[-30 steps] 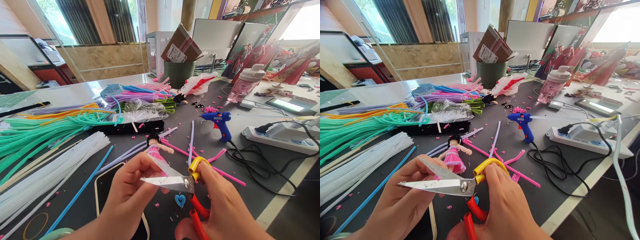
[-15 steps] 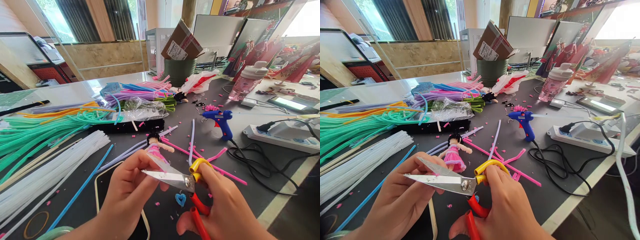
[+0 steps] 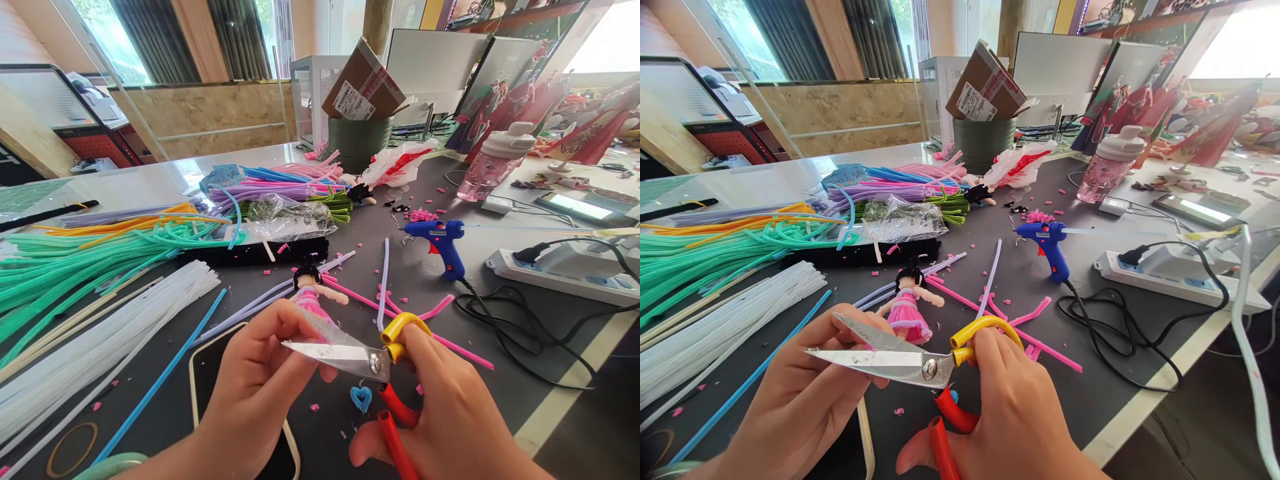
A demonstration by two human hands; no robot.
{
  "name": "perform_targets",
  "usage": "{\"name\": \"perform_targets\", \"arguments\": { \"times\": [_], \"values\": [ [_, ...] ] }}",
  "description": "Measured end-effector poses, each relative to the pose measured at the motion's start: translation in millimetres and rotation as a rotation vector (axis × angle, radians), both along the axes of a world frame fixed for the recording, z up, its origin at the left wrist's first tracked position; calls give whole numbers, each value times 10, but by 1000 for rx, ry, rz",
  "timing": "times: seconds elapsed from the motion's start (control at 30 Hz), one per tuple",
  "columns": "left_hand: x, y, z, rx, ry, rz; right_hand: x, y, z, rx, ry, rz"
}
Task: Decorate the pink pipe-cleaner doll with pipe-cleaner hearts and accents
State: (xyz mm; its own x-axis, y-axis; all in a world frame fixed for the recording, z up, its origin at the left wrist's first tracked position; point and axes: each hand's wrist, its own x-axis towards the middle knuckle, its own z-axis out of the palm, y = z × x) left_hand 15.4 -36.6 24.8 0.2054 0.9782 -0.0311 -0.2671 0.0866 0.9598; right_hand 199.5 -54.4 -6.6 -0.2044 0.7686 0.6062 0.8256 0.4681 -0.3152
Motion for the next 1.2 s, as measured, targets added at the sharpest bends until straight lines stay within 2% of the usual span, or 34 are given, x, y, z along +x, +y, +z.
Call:
{"name": "perform_targets", "arguments": {
  "times": [0.13, 0.47, 0.63, 0.77, 1.03, 1.2],
  "values": [
    [16, -5, 23, 0, -7, 5, 6, -9, 1, -15, -8, 0],
    [-7, 28, -7, 35, -36, 1, 69, 3, -33, 79, -79, -18],
    [3, 29, 13, 25, -57, 42, 117, 45, 8, 46, -107, -39],
    [13, 36, 30, 25, -68, 36, 114, 57, 42, 80, -149, -52],
    [15, 39, -23, 14, -64, 15, 71, 36, -11, 95, -168, -43],
    [35, 14, 3, 5, -72, 18, 67, 27, -13, 73, -146, -56]
  ]
}}
